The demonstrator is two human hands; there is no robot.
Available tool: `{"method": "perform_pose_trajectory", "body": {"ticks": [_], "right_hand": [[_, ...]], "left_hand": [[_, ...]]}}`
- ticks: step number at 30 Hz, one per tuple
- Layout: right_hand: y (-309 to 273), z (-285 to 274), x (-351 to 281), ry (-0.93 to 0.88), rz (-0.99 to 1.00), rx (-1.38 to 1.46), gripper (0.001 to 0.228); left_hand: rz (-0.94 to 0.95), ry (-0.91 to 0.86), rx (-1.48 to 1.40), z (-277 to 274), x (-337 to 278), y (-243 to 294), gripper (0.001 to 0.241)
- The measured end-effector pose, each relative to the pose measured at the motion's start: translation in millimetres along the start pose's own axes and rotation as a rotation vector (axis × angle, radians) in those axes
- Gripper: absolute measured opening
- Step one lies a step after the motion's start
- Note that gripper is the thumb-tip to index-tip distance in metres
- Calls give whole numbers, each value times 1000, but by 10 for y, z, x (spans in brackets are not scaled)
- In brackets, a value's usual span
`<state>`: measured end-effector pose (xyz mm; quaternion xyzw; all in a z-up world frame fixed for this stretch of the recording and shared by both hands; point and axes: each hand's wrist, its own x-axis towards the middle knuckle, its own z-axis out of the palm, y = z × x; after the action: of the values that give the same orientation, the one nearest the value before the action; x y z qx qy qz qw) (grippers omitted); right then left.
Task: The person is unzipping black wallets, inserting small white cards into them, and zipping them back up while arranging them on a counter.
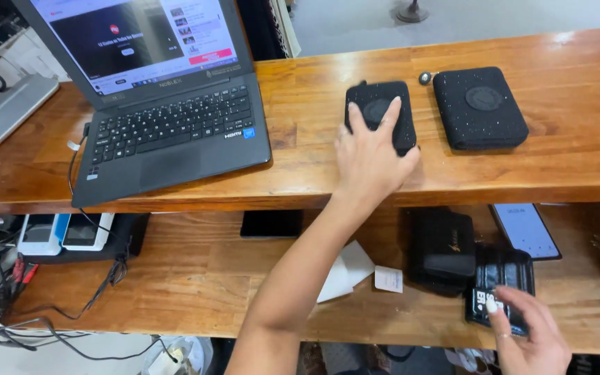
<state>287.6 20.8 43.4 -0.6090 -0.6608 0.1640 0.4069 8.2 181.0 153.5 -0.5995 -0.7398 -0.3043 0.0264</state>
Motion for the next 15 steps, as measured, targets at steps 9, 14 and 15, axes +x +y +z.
{"method": "perform_pose_trajectory", "body": {"ticks": [9, 14, 15], "right_hand": [[-216, 785, 245, -935, 473, 1982, 81], [-1138, 582, 452, -732, 971, 1433, 72], [-1548, 454, 513, -520, 1236, 1165, 59]], "left_hand": [[267, -359, -1058, -1092, -1623, -240, 86], [91, -581, -856, -733, -2087, -402, 73], [70, -649, -846, -666, -2143, -423, 69]]}}
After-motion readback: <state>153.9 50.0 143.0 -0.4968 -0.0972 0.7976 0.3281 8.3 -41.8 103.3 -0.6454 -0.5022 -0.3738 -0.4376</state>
